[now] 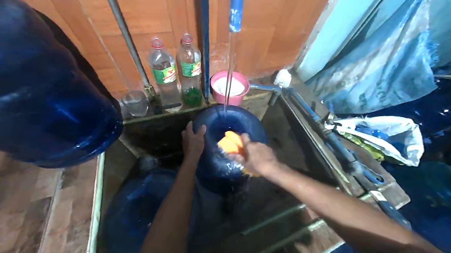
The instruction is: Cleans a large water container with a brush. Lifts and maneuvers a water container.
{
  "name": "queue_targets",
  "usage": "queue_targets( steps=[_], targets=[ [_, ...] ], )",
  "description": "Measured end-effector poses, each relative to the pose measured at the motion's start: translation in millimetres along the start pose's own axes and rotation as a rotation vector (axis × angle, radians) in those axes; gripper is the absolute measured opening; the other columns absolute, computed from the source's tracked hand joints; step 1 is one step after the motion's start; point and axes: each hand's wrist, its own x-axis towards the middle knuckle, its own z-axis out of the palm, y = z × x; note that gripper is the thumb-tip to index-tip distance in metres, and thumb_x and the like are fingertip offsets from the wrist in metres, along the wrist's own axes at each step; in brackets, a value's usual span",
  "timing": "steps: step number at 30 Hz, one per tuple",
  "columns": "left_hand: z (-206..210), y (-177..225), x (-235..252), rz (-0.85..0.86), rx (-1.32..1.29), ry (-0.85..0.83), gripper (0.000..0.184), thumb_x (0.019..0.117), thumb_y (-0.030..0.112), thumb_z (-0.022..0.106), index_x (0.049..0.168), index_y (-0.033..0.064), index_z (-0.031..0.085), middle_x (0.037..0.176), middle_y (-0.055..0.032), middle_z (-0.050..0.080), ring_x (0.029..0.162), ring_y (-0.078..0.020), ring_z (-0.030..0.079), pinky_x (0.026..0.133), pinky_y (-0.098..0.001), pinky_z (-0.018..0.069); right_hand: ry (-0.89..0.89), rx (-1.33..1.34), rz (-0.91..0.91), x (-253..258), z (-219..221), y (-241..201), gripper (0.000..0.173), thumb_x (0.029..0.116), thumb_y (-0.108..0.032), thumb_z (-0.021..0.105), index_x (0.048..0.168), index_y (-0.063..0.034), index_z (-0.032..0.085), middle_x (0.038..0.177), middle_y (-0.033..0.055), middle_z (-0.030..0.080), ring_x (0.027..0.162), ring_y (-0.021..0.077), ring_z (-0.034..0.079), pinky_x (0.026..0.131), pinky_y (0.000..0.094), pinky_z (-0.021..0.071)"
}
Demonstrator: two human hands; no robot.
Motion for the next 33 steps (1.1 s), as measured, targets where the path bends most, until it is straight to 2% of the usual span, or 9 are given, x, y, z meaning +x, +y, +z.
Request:
queue_targets(
  steps=[4,9,16,19,21,25,28,30,33],
  targets=[
    [25.7,13.3,-2.1,0.028,0.128,-0.018,0.060,0.1083,0.038,0.049,0.159,0.0099,0.034,0.153,-0.0280,0.041,0.136,-0.0440,0.048,0.110,-0.0581,0.0413,0.165,-0.003,0.175,26.0,-14.0,31.8,0.065,0.1007,-0.036,0.065,0.150,-0.0019,0.038,0.118,0.0289,0.067,0.111,0.0484,0.066,0.092,0.0648,0.0522],
    [17.3,19.4,29.3,0.087,0.187,-0.124,0.059,0.1072,0.041,0.051,0.153,0.0062,0.043,0.148,-0.0279,0.049,0.137,-0.0430,0.048,0.112,-0.0594,0.0383,-0.009,-0.008,-0.002,-12.3,-1.7,9.6,0.068,0.1026,-0.049,0.058,0.150,-0.0034,0.041,0.121,0.0278,0.066,0.117,0.0459,0.063,0.099,0.0618,0.0483],
    [21.6,10.2,22.2,0.363,0.225,-0.271,0.052,0.1082,0.035,0.051,0.150,0.0037,0.048,0.152,-0.0224,0.047,0.138,-0.0369,0.048,0.114,-0.0558,0.0382,0.284,0.158,0.061,63.6,-3.5,11.5,0.069,0.1000,-0.048,0.063,0.148,-0.0041,0.040,0.114,0.0267,0.069,0.109,0.0464,0.068,0.091,0.0642,0.0532],
    [17.2,-5.0,-30.7,0.100,0.246,-0.117,0.100,0.0924,0.054,0.069,0.160,-0.0008,0.021,0.159,-0.0318,0.029,0.144,-0.0444,0.039,0.115,-0.0562,0.0389,0.300,0.179,0.054,75.8,-1.6,8.9,0.070,0.1004,-0.051,0.061,0.148,-0.0049,0.040,0.114,0.0264,0.070,0.108,0.0464,0.068,0.090,0.0646,0.0534],
    [33.6,-16.5,-61.9,0.025,0.045,-0.084,0.113,0.0864,0.044,0.081,0.160,-0.0012,0.009,0.160,-0.0296,0.030,0.145,-0.0373,0.039,0.117,-0.0483,0.0382,0.289,0.163,0.013,76.0,-0.8,0.1,0.068,0.1004,-0.048,0.062,0.148,-0.0045,0.041,0.113,0.0261,0.070,0.107,0.0459,0.069,0.089,0.0644,0.0537],
    [28.2,-26.3,-61.2,0.204,-0.017,-0.170,0.077,0.0881,0.019,0.080,0.146,-0.0101,0.040,0.143,-0.0273,0.052,0.132,-0.0286,0.053,0.112,-0.0385,0.0432,0.083,-0.009,-0.395,50.9,-0.7,-22.2,0.060,0.0987,-0.040,0.067,0.147,-0.0104,0.049,0.107,0.0235,0.071,0.103,0.0434,0.069,0.092,0.0640,0.0513],
    [24.9,-39.8,-71.1,0.167,-0.065,-0.212,0.112,0.0880,0.030,0.081,0.161,-0.0039,0.003,0.164,-0.0290,0.020,0.151,-0.0316,0.030,0.123,-0.0399,0.0295,0.188,0.047,-0.246,81.6,-15.1,-4.6,0.063,0.1000,-0.044,0.065,0.148,-0.0085,0.046,0.112,0.0271,0.070,0.106,0.0472,0.068,0.091,0.0656,0.0520],
    [38.5,-40.8,-79.2,0.138,-0.143,-0.195,0.117,0.0857,0.029,0.083,0.162,-0.0014,0.000,0.167,-0.0275,0.014,0.154,-0.0311,0.025,0.124,-0.0398,0.0264,0.262,0.056,-0.136,91.9,-20.2,2.9,0.067,0.0998,-0.047,0.064,0.151,-0.0092,0.042,0.115,0.0266,0.070,0.108,0.0470,0.068,0.092,0.0653,0.0522],
    [38.7,-33.5,-72.9,0.160,-0.154,-0.220,0.089,0.0862,0.019,0.082,0.153,-0.0065,0.029,0.150,-0.0261,0.044,0.137,-0.0263,0.048,0.113,-0.0378,0.0419,0.155,-0.034,-0.379,57.1,-0.2,-8.6,0.062,0.0952,-0.041,0.071,0.143,-0.0064,0.051,0.106,0.0235,0.071,0.100,0.0424,0.070,0.090,0.0640,0.0533]
  ],
)
